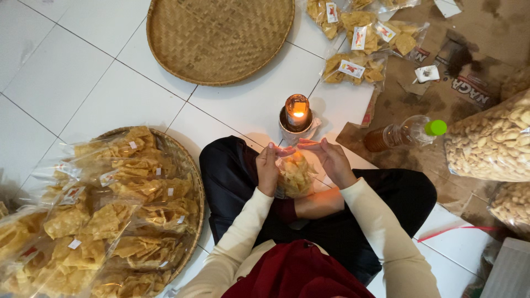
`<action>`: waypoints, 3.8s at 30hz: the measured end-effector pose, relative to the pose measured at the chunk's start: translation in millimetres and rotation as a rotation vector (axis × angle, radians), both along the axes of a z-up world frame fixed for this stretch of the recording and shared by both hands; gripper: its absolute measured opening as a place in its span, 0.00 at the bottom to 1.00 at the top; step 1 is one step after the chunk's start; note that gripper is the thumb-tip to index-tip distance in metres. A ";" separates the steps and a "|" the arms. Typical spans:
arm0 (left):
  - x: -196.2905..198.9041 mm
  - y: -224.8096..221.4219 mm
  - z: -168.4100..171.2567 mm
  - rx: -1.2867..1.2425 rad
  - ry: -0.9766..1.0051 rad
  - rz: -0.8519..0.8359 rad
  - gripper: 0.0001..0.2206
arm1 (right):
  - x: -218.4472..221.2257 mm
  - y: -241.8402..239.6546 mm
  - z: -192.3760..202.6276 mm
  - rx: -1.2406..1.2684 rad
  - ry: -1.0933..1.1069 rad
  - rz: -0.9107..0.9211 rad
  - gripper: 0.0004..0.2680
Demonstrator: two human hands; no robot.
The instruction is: The person seals plastic bags of chips by holding the bag opening over a small flame to melt and fuse the plastic.
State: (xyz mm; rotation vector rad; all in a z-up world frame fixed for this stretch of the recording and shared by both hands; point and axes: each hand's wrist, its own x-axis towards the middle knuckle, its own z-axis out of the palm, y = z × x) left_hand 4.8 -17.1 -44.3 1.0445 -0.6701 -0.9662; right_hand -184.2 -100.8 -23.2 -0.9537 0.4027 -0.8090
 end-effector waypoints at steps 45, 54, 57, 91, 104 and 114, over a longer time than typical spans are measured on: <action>20.0 26.9 126.2 0.112 -0.956 -0.092 0.12 | -23.3 6.8 11.6 -0.837 0.462 -0.243 0.08; 5.8 17.9 119.3 0.177 -1.061 -0.170 0.10 | -26.1 5.8 13.4 -0.710 0.389 -0.162 0.08; 3.4 17.4 112.9 0.214 -0.977 -0.145 0.10 | -27.2 5.8 20.9 -0.640 0.311 -0.096 0.09; 39.7 -82.9 -7.1 0.216 -0.775 -0.052 0.09 | 57.3 -59.7 -87.2 -0.262 0.329 -0.424 0.04; 40.5 -108.4 -16.4 0.353 -0.793 -0.041 0.11 | 64.0 -56.2 -73.7 -0.056 0.277 -0.546 0.03; 37.9 -111.1 -9.8 0.395 -0.737 -0.044 0.10 | 66.6 -61.3 -82.1 -0.028 0.337 -0.577 0.03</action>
